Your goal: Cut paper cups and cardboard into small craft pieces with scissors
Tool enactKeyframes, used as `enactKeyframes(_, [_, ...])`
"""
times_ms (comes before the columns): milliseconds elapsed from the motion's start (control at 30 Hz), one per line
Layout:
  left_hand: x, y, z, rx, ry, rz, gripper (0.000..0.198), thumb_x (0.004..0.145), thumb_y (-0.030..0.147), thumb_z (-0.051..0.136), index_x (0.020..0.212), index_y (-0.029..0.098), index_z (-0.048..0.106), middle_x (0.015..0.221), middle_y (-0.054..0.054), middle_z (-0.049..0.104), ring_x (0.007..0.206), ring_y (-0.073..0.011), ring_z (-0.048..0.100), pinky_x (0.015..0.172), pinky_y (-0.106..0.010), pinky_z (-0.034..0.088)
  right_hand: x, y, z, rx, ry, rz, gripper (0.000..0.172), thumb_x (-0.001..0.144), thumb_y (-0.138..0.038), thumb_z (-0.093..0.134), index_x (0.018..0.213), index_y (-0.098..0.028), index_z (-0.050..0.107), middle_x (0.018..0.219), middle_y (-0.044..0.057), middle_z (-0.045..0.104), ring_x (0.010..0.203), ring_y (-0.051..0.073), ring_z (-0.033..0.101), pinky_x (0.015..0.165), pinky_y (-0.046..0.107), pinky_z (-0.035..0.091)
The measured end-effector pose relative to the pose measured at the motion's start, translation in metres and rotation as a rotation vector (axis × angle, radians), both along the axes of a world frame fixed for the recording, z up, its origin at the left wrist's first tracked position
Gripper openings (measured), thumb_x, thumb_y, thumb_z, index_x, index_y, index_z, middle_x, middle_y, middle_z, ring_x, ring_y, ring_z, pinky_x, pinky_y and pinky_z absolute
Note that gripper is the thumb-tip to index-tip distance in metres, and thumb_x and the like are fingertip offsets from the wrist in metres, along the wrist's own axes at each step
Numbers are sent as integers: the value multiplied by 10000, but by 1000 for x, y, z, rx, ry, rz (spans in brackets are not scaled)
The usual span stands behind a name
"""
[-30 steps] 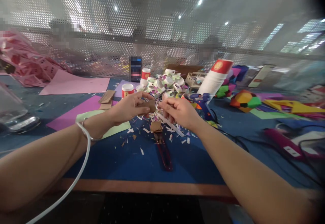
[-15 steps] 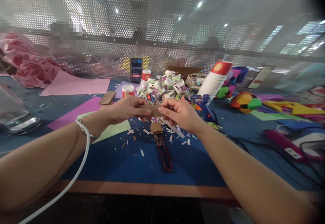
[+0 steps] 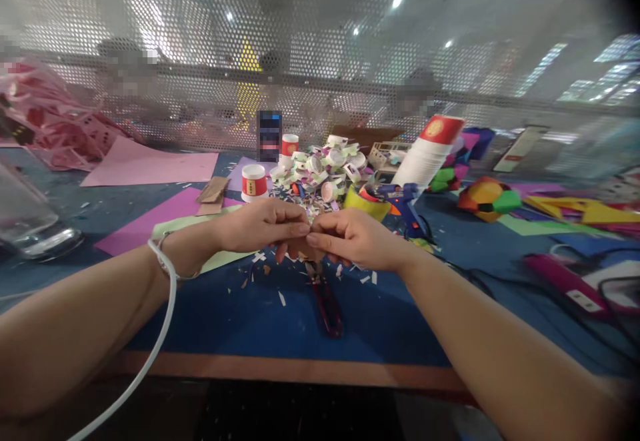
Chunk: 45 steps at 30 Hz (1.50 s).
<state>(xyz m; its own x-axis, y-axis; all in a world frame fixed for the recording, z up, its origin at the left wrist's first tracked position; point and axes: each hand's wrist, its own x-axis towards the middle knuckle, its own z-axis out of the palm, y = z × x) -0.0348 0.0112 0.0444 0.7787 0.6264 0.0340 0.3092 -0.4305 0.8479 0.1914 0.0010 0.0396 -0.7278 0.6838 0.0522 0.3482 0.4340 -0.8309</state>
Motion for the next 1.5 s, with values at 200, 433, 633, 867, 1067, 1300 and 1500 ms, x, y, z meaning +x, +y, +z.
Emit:
enactKeyframes(200, [2, -4, 6, -1, -59, -33, 333, 989, 333, 519, 708, 156, 543, 572, 25, 526, 536, -76, 476, 515, -186, 368, -5, -5, 0, 44, 165, 59, 357, 930, -344, 644, 655, -160, 509, 555, -64, 428, 483, 53, 388, 444, 211, 273])
enactKeyframes(433, [26, -23, -7, -293, -533, 196, 263, 920, 268, 578, 683, 156, 550, 504, 52, 432, 463, -63, 364, 454, -195, 258, -1, -8, 10, 131, 339, 22, 362, 957, -316, 622, 648, -158, 517, 557, -69, 395, 481, 45, 342, 438, 232, 222])
enactKeyframes(633, [40, -30, -11, -518, -693, 322, 232, 907, 231, 583, 689, 168, 538, 502, 61, 425, 439, -59, 346, 446, -183, 265, 2, -8, 11, 242, 284, -48, 365, 966, -324, 602, 649, -154, 543, 578, -51, 415, 519, 60, 365, 472, 247, 252])
enactKeyframes(867, [31, -21, -11, -141, -474, 322, 283, 988, 244, 506, 718, 159, 520, 516, 60, 448, 457, -52, 332, 452, -178, 251, 2, -1, 3, 191, 266, -94, 353, 949, -391, 625, 698, -151, 562, 551, -68, 408, 473, 48, 351, 421, 218, 243])
enactKeyframes(1067, [20, -14, -6, -106, -301, 273, 274, 994, 312, 512, 766, 164, 543, 530, 51, 513, 434, -51, 396, 430, -172, 287, 2, 1, 2, -22, 217, -16, 332, 924, -414, 660, 743, -146, 587, 506, -74, 489, 386, 36, 401, 361, 182, 281])
enactKeyframes(1300, [7, -4, -6, -258, -188, 114, 247, 969, 328, 551, 807, 149, 602, 616, 8, 633, 432, -48, 481, 425, -170, 327, 2, 4, -3, -33, 197, 10, 321, 903, -393, 694, 727, -139, 605, 511, -74, 494, 404, 28, 427, 376, 160, 305])
enactKeyframes(1500, [16, -10, -5, -67, -261, 125, 252, 978, 279, 516, 762, 162, 576, 560, 46, 505, 476, -64, 405, 474, -192, 313, 3, 1, 1, -86, 166, -4, 293, 901, -406, 690, 809, -130, 659, 521, -68, 521, 400, 36, 425, 363, 165, 302])
